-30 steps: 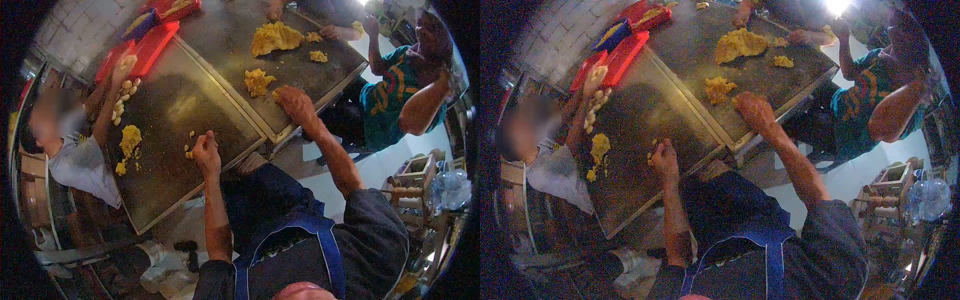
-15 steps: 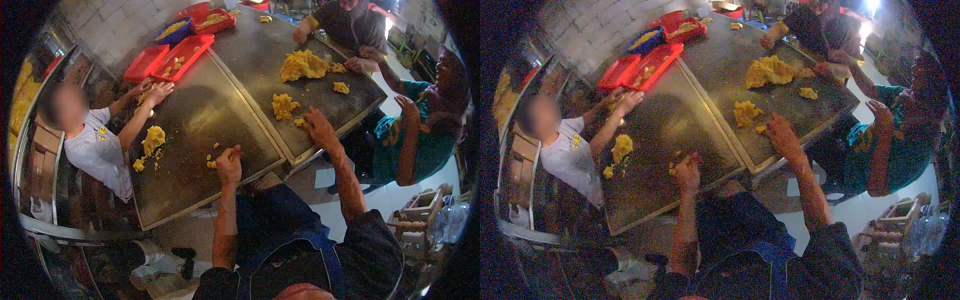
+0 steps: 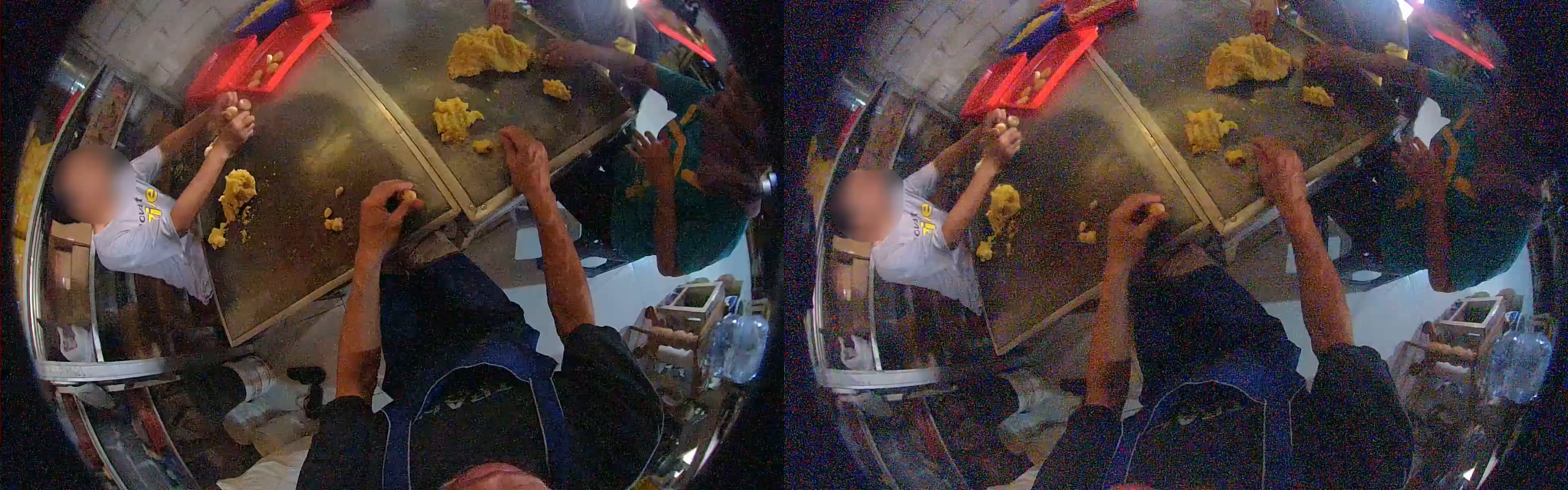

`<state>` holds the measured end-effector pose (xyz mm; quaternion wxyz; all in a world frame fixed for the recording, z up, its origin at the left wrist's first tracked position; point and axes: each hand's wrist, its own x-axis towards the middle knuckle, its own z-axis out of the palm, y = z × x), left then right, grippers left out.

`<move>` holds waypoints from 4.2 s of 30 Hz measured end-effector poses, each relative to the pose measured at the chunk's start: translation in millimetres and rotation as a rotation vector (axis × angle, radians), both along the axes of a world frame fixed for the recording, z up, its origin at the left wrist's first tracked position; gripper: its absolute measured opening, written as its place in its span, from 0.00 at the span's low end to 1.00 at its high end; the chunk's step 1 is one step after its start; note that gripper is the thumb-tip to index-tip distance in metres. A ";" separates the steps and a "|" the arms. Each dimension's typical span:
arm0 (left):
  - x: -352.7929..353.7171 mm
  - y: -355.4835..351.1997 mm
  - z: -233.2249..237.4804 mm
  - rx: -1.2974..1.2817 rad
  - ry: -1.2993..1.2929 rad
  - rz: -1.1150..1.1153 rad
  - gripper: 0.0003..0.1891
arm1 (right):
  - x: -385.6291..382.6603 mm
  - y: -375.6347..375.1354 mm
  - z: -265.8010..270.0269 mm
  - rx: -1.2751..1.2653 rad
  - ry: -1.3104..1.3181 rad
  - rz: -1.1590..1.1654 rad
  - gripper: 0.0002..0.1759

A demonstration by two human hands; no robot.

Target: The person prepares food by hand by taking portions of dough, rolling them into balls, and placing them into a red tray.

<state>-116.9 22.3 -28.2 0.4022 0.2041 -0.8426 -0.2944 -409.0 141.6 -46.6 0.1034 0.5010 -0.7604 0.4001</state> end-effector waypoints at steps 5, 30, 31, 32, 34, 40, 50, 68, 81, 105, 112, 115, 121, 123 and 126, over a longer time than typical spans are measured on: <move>-3.4 6.5 20.2 0.133 -0.183 0.136 0.08 | -0.2 1.6 2.4 -0.034 0.046 -0.042 0.08; 1.4 31.2 4.2 0.071 -0.248 0.114 0.37 | -3.6 -3.3 -6.7 -0.050 0.066 -0.051 0.10; -1.4 37.0 9.4 0.430 -0.056 0.122 0.37 | -2.6 -0.9 -6.3 -0.064 0.077 -0.052 0.10; -4.9 37.8 7.8 0.421 -0.047 0.126 0.37 | -3.6 -0.1 -3.4 -0.083 0.092 -0.052 0.10; -12.9 24.3 5.6 0.837 0.530 -0.044 0.33 | 2.1 2.7 14.1 0.082 -0.016 -0.068 0.12; -43.0 -67.8 -4.6 1.118 0.992 0.082 0.17 | -3.8 -8.1 -5.7 0.061 0.023 -0.015 0.13; -43.0 -368.7 97.1 0.815 0.951 -0.091 0.26 | 9.5 0.9 -16.8 -0.142 -0.011 -0.026 0.07; -12.2 -223.2 28.4 0.122 -0.109 0.502 0.37 | 14.6 0.4 12.1 0.071 -0.019 -0.049 0.10; -117.6 -541.8 -52.5 -0.263 -0.379 0.852 0.26 | 16.6 -12.4 25.2 0.104 -0.136 -0.140 0.11; -47.2 -122.9 55.2 0.029 -0.191 -0.163 0.17 | 14.4 -2.0 2.1 0.006 -0.078 -0.082 0.11; -22.1 -83.1 -9.9 -0.113 -0.378 0.098 0.27 | 13.1 2.9 23.3 0.094 -0.136 -0.050 0.10; -13.8 -79.5 9.3 0.178 -0.322 0.091 0.24 | 11.2 2.2 9.3 -0.005 -0.084 -0.044 0.11; 52.5 -108.1 29.6 -0.016 -0.362 0.550 0.18 | 16.3 0.5 11.4 -0.121 -0.183 -0.124 0.11; 61.7 -96.8 38.2 0.052 -0.539 0.433 0.16 | 10.1 0.3 5.7 -0.148 -0.166 -0.087 0.12; 75.9 -86.2 17.1 -0.021 -0.676 0.351 0.13 | 10.4 -1.0 -2.2 -0.103 -0.182 -0.047 0.12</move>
